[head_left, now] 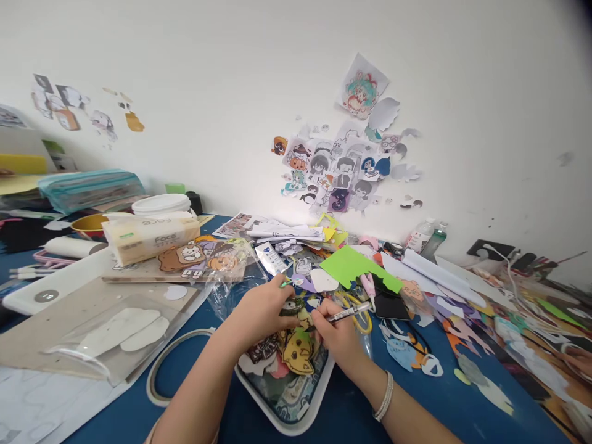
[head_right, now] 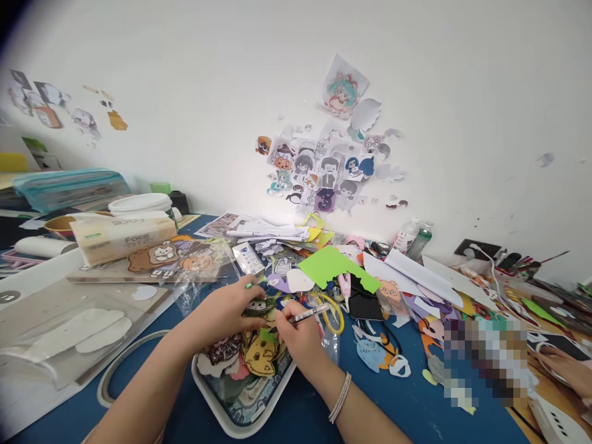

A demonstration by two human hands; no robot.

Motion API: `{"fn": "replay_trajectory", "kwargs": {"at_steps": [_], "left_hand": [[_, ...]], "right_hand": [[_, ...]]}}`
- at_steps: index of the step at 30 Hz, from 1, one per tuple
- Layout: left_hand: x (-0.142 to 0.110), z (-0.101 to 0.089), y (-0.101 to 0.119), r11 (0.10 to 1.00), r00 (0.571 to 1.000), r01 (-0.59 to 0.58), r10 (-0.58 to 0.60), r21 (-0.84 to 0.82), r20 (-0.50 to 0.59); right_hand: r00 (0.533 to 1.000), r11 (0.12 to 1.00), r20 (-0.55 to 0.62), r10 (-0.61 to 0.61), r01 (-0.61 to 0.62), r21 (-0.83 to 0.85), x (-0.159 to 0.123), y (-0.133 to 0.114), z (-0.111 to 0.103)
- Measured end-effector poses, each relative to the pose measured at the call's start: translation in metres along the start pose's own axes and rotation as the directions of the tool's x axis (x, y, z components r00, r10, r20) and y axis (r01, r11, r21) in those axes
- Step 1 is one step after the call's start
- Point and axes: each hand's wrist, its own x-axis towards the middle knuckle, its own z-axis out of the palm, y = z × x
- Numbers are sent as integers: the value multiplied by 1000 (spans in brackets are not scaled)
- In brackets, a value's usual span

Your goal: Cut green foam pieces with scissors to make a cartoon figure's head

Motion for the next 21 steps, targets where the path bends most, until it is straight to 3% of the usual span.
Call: {"fn": "replay_trajectory", "kwargs": {"at_steps": [5,10,17,21], "left_hand": [[7,-5,1,956,963,150,-199,-251,-182],[12,-3,-5,895,904,215,-333,-390,-267],[15,1,-10,840,870,165,-371,-517,-324],[15,1,-9,784,841,122,-407,-608,-356]], "right_hand": [[998,986,-47,-41,48,157,7,-9,-10],[999,982,25,-34,28,189,8,-12,-10],[997,960,71,31,-49,276,11,-7,-5],[984,958,161,73,-114,264,19,-12,-4]]}}
